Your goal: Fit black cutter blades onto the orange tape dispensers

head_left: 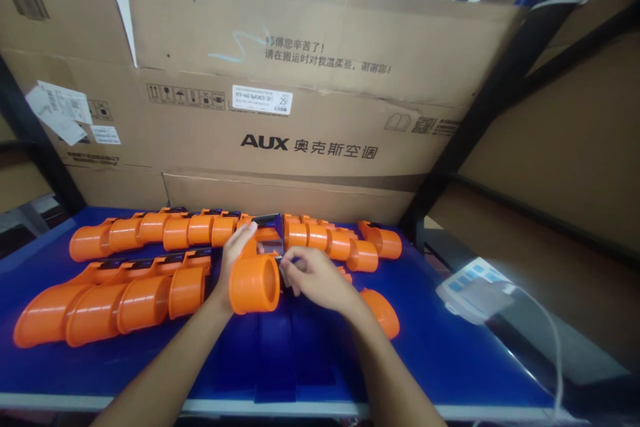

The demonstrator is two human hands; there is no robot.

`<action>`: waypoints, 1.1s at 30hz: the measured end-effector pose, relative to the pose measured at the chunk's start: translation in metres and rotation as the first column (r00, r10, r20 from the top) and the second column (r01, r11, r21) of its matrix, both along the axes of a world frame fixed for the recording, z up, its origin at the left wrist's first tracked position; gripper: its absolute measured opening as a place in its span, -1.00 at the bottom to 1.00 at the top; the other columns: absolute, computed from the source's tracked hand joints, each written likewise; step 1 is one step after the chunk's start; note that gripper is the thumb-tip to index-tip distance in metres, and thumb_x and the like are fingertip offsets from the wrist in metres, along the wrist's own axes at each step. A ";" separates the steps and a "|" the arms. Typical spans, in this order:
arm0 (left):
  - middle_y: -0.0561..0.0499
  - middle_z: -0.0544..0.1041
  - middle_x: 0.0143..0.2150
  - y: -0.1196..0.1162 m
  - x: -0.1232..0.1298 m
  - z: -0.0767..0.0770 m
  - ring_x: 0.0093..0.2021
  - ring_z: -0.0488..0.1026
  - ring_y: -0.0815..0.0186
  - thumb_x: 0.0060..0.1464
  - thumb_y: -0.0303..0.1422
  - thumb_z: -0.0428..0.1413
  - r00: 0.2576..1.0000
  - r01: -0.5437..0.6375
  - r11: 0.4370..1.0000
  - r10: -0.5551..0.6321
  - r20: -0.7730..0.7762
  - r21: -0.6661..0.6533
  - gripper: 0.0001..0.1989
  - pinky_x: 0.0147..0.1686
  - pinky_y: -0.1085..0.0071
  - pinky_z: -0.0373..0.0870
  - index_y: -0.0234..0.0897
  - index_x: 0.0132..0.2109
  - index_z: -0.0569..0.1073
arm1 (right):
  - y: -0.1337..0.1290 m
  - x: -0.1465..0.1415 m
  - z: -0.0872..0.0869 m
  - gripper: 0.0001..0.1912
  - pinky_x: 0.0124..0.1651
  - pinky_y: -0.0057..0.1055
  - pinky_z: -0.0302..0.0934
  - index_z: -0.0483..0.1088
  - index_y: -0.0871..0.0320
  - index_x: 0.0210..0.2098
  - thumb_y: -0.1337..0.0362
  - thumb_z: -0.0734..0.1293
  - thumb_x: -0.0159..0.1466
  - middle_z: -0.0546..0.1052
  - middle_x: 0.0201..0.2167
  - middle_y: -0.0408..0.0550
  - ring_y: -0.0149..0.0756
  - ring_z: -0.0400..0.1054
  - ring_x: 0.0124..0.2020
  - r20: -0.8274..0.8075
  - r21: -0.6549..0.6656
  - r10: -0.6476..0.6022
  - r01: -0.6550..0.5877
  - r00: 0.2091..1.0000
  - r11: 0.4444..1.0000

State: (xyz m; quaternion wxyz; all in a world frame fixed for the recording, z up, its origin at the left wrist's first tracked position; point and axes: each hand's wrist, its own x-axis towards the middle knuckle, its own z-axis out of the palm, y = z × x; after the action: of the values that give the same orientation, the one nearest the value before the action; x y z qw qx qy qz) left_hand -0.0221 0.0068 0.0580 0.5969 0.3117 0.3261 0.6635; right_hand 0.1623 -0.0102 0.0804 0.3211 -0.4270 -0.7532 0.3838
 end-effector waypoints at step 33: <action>0.16 0.36 -0.65 -0.002 0.011 -0.002 -0.69 0.21 0.43 -0.07 -0.17 0.42 0.950 0.131 0.973 -0.068 -0.306 0.190 -0.64 -0.60 0.46 0.19 -0.27 -0.18 0.58 | 0.015 -0.005 -0.020 -0.54 0.05 -0.12 0.44 0.36 0.11 0.28 0.30 0.22 0.41 0.62 -0.03 0.14 -0.09 0.54 -0.07 -0.039 0.623 -0.218 0.194 0.975 0.758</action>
State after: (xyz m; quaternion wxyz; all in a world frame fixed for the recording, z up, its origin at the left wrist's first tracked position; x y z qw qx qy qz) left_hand -0.0115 0.0050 0.0563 0.5381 0.4848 0.3247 0.6083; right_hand 0.1577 0.0048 0.0604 0.4708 -0.3839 -0.7914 0.0682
